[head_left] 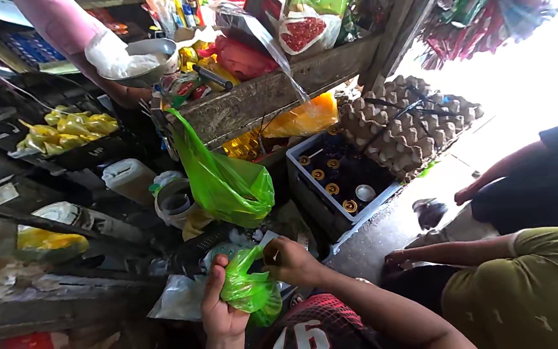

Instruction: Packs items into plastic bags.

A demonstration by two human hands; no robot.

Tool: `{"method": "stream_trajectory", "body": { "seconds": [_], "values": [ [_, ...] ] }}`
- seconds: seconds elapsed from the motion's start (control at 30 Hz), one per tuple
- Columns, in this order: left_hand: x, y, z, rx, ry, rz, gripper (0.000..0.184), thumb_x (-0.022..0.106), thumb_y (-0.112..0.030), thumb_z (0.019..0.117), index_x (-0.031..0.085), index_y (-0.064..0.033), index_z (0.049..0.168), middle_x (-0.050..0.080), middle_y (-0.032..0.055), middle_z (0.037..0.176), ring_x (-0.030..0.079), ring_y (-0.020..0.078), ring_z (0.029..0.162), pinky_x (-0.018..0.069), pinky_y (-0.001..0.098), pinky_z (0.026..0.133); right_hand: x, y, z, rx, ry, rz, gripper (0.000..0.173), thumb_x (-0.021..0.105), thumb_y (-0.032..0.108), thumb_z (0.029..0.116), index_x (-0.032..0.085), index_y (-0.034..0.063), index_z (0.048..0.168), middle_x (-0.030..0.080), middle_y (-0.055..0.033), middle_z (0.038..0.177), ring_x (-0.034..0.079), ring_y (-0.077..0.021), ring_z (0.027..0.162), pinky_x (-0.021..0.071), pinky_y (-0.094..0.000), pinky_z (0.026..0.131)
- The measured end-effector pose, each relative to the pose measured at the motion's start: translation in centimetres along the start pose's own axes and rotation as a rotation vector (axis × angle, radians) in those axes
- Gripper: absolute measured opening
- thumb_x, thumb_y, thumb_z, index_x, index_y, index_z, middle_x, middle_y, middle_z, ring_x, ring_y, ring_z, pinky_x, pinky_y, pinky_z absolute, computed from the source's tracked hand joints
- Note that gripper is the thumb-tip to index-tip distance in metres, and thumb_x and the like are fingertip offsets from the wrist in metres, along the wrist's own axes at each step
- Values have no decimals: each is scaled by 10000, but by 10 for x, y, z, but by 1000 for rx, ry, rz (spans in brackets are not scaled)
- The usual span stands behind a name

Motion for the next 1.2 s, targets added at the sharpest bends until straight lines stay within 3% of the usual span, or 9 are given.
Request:
{"method": "stream_trajectory", "body": {
  "seconds": [0.17,0.33,0.43,0.57,0.73,0.93,1.07,1.13,1.2],
  "values": [
    [-8,-4,-2,20,-71,-16,230,535,-281,1057,688,-144,1159,728,46,1104,716,164,1018,624,390,859,-72,58,-43,-200,-218,-20,380,750,230,859,692,126,1220,640,-73,1180,661,-153,969,606,-375,824],
    [-6,-5,-6,5,-65,-95,219,565,-278,1041,700,-143,1149,736,56,1085,728,179,1002,628,407,853,-183,101,-103,-333,-455,-124,352,707,178,897,682,113,1242,625,-68,1262,675,-174,979,633,-384,777],
    [-4,-5,-4,2,-34,-111,230,566,-277,1042,697,-132,1163,733,73,1094,727,195,1005,627,424,855,-238,93,-113,-242,-737,-407,380,710,245,927,649,133,1285,653,-83,1238,680,-209,979,610,-433,779],
    [0,-5,-2,9,-15,-67,237,552,-273,1051,687,-112,1161,726,88,1079,726,191,982,631,409,829,-286,43,-66,30,-966,-659,364,739,261,899,676,169,1246,640,-109,1289,580,-349,1217,490,-585,998],
    [2,-6,-4,-4,-63,-25,231,610,-296,1021,716,-127,1138,740,72,1043,740,175,931,644,386,781,-286,-23,-9,67,-862,-743,343,713,123,914,680,79,1252,624,-212,1288,563,-485,1195,519,-665,912],
    [-2,-12,-12,-3,-69,-56,231,599,-287,1028,713,-119,1138,740,85,1037,741,182,928,644,394,776,-281,-65,17,79,-827,-795,277,643,15,934,704,60,1201,588,-212,1390,638,-487,1101,546,-676,856],
    [-3,-12,-18,-2,-89,-46,222,597,-281,1030,703,-116,1134,733,87,1031,738,185,923,642,396,777,-270,-81,33,77,-764,-882,107,622,15,935,724,20,968,678,-227,1132,668,-459,1011,561,-666,798],
    [-2,-11,-21,-12,-84,-41,219,618,-284,1018,707,-118,1130,735,89,1029,740,186,919,643,401,776,-264,-85,39,44,-791,-866,164,620,16,935,709,3,1072,677,-241,1170,671,-478,1018,555,-683,784],
    [0,-12,-19,-15,-79,-40,226,629,-285,1011,709,-114,1136,734,101,1023,741,195,914,642,411,776,-268,-67,46,-28,-882,-841,465,610,22,939,587,56,1402,588,-197,1419,602,-460,1232,539,-669,894]
  ]
}}
Point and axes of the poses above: each hand's wrist, its own z-axis towards the middle knuckle, its own x-axis out of the palm, y = z × x, the point moved 5 cm from there along z, towards the middle knuckle
